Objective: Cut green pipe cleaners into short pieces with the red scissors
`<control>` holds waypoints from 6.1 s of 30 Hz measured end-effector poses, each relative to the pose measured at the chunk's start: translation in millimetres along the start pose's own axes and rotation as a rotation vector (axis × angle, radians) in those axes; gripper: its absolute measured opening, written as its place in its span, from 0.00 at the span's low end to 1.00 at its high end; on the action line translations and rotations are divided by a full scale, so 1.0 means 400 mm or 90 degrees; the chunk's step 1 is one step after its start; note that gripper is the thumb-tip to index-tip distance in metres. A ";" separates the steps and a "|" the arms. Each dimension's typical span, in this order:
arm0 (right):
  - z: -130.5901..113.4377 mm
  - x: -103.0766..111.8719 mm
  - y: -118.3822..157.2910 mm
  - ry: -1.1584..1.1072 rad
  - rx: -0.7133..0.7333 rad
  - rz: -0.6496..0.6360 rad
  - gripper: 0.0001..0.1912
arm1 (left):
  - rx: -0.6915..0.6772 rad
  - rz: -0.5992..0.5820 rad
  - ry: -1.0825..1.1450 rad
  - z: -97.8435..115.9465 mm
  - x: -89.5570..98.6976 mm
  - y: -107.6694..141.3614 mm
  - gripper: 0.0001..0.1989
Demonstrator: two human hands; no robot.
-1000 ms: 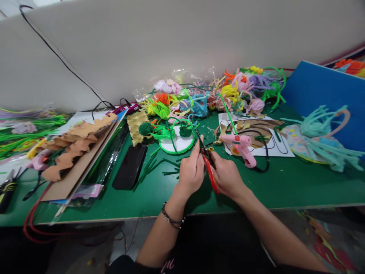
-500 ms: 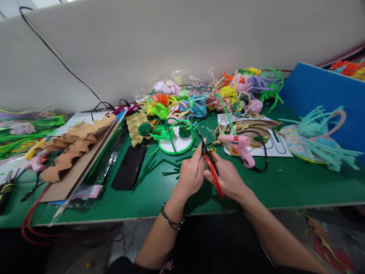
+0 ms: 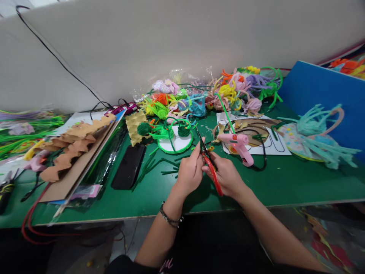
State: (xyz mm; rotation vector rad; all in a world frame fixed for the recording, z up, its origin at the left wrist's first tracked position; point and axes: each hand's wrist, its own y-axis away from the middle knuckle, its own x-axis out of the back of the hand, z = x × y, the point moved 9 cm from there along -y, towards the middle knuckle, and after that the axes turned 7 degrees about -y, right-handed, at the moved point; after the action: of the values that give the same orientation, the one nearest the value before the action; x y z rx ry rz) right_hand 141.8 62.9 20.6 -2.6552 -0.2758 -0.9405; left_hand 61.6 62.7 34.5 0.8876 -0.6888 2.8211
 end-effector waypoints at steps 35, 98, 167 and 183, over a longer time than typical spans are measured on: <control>-0.001 0.002 0.000 -0.067 0.069 0.015 0.33 | -0.010 -0.102 -0.048 0.006 -0.036 0.002 0.25; -0.031 0.112 0.032 -0.189 0.093 0.208 0.18 | 0.055 -0.032 0.062 0.048 0.023 0.050 0.12; -0.018 -0.031 -0.013 0.011 0.093 0.049 0.37 | 0.040 0.091 0.035 -0.014 -0.010 0.022 0.23; 0.048 0.001 0.001 -0.398 -0.056 0.174 0.24 | 0.130 0.073 0.211 -0.032 -0.024 0.024 0.28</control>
State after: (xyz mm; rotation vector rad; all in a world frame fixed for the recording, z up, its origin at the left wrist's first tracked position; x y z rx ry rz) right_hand 153.4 69.1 6.8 -2.9001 0.0004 -0.0251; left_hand 60.4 60.2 16.0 0.3924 -0.4255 3.0747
